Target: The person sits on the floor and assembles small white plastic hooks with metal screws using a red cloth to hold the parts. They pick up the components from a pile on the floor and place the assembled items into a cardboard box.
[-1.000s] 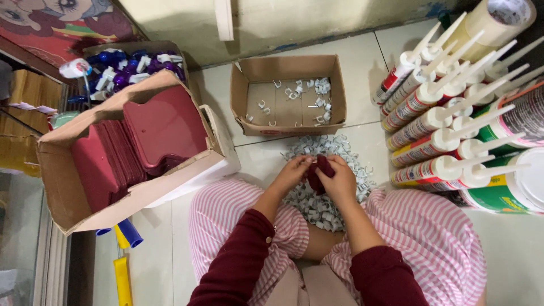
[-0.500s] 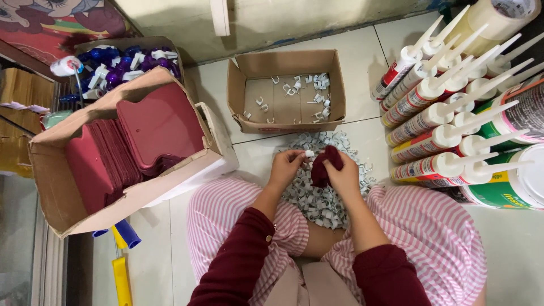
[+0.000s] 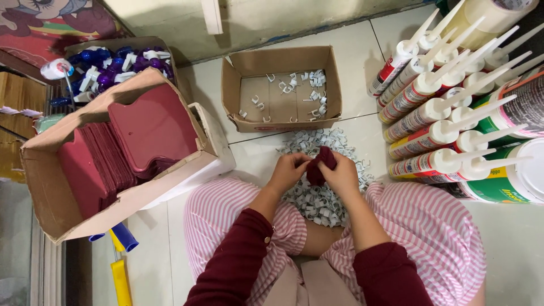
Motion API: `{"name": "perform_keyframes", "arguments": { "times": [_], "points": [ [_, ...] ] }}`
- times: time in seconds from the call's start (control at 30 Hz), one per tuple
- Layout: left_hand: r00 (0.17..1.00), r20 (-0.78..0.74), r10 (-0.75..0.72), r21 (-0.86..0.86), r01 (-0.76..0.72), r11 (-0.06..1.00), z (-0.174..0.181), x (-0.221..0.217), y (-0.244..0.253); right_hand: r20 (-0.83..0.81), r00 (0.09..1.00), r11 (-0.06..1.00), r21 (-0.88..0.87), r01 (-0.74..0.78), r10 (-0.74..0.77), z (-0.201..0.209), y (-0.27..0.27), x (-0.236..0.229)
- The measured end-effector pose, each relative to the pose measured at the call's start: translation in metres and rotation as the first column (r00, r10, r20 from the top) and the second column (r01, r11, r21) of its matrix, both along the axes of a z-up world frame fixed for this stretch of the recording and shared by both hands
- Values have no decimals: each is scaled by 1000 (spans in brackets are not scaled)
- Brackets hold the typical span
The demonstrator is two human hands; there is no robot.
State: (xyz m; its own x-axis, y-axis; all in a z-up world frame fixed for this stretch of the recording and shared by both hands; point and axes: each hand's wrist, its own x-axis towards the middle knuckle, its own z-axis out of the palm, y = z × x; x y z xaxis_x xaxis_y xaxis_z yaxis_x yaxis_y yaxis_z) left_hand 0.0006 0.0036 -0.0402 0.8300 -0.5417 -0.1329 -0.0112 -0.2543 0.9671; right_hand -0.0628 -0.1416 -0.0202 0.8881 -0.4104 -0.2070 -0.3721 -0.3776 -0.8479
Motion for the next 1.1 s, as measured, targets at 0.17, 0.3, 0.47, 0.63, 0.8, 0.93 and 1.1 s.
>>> {"name": "perform_keyframes", "arguments": {
  "times": [0.17,0.3,0.47,0.63,0.8,0.93,1.1],
  "points": [
    [958,268,-103,199,50,979,14,-6,-2,-41,997,986,-157,54,-61,15,5,-3],
    [950,301,-83,250,5,968,33,-7,-1,45,981,978,-86,191,-188,31,2,-1],
    [963,268,-17,192,-36,981,34,-3,0,125,977,984,65,165,-172,24,3,1],
    [937,338,-87,157,35,987,43,-7,-2,69,998,997,-77,-3,8,13,14,0],
    [957,286,-38,38,28,999,26,-8,-6,42,999,974,-227,9,0,16,14,-2],
    [980,197,13,-44,-5,999,25,-8,-7,134,976,980,-82,182,-170,-5,3,0],
    [979,107,173,-61,-167,984,18,-5,-2,139,942,943,179,281,-307,-23,-7,2]
  ]
}}
